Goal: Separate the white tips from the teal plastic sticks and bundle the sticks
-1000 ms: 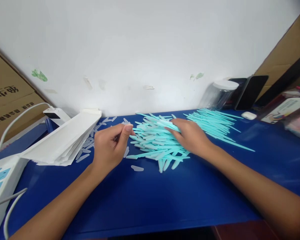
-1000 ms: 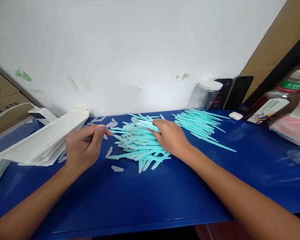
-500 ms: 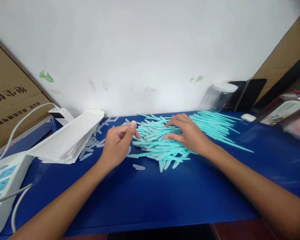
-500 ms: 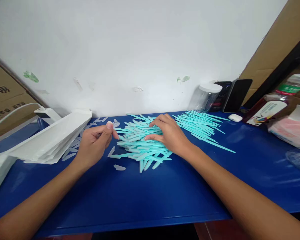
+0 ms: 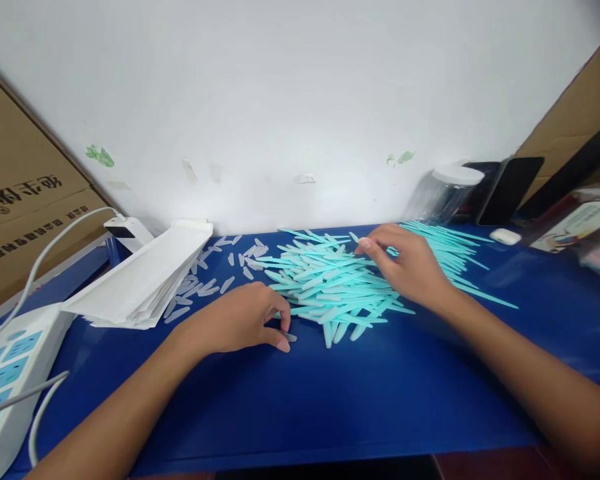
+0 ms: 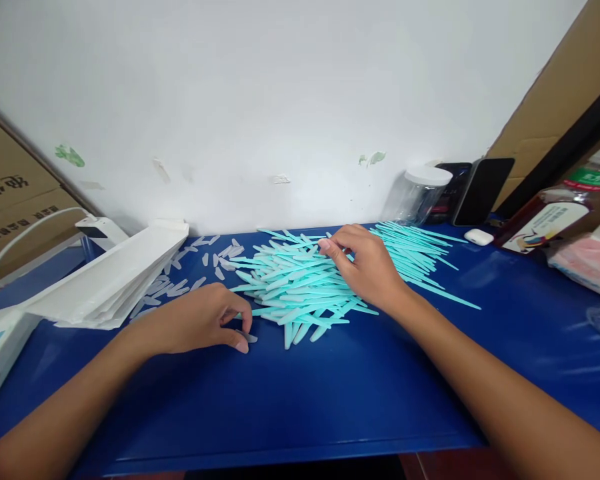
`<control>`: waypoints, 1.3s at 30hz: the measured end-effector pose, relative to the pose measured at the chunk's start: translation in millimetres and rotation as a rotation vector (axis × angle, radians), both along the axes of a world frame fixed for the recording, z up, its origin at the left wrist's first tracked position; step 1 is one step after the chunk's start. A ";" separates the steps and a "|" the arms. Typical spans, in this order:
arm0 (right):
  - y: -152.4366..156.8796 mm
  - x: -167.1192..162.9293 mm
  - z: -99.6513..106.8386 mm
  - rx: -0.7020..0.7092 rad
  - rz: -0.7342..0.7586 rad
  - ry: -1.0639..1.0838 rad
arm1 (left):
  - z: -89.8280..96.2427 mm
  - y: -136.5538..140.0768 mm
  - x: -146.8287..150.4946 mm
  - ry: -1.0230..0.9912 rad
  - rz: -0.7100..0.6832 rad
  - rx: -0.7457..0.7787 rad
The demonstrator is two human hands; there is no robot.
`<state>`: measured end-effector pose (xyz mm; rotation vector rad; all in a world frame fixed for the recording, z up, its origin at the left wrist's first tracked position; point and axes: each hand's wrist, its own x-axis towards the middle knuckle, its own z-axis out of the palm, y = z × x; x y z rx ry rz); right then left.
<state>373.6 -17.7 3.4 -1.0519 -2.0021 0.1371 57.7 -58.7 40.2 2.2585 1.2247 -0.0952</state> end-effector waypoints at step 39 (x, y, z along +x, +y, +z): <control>45.3 127.3 19.0 -0.479 -0.513 -0.625 | -9.1 -5.0 -8.3 0.634 0.165 0.313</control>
